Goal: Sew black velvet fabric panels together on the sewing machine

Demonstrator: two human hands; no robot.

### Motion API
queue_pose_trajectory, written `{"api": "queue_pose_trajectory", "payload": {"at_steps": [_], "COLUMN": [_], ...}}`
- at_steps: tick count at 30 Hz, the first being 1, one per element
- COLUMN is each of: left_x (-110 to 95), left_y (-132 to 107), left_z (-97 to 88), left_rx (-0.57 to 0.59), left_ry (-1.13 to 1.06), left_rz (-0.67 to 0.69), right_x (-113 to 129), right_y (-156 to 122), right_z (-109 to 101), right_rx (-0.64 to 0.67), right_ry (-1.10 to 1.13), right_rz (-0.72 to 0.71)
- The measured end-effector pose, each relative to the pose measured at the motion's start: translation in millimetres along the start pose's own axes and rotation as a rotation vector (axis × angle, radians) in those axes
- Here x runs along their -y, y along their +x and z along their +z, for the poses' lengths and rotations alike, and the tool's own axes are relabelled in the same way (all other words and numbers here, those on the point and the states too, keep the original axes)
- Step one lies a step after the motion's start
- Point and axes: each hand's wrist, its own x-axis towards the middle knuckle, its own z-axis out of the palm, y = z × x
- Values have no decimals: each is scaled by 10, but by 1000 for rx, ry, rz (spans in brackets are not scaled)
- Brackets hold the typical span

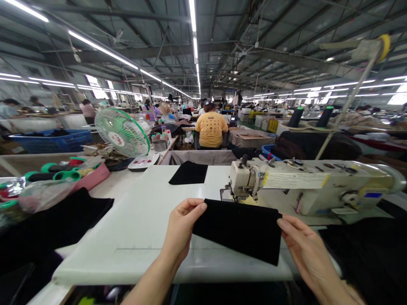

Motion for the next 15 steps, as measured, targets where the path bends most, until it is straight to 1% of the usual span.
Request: {"api": "queue_pose_trajectory", "payload": {"at_steps": [7,10,13,15], "left_x": [35,35,17,8], "left_y": [46,57,58,79], "left_z": [8,24,46,53], "left_rx": [-8,-11,-62,-101], "left_ry": [35,31,-19,-46], "left_rz": [19,33,49,34], "right_x": [-55,-58,-7,41], "right_y": [47,57,25,7], "right_z": [-67,-79,-46,-6], "right_rx": [26,18,27,50], "right_ry": [-49,-103,-175,-194], "right_rz": [-26,-111,-215,-256]}}
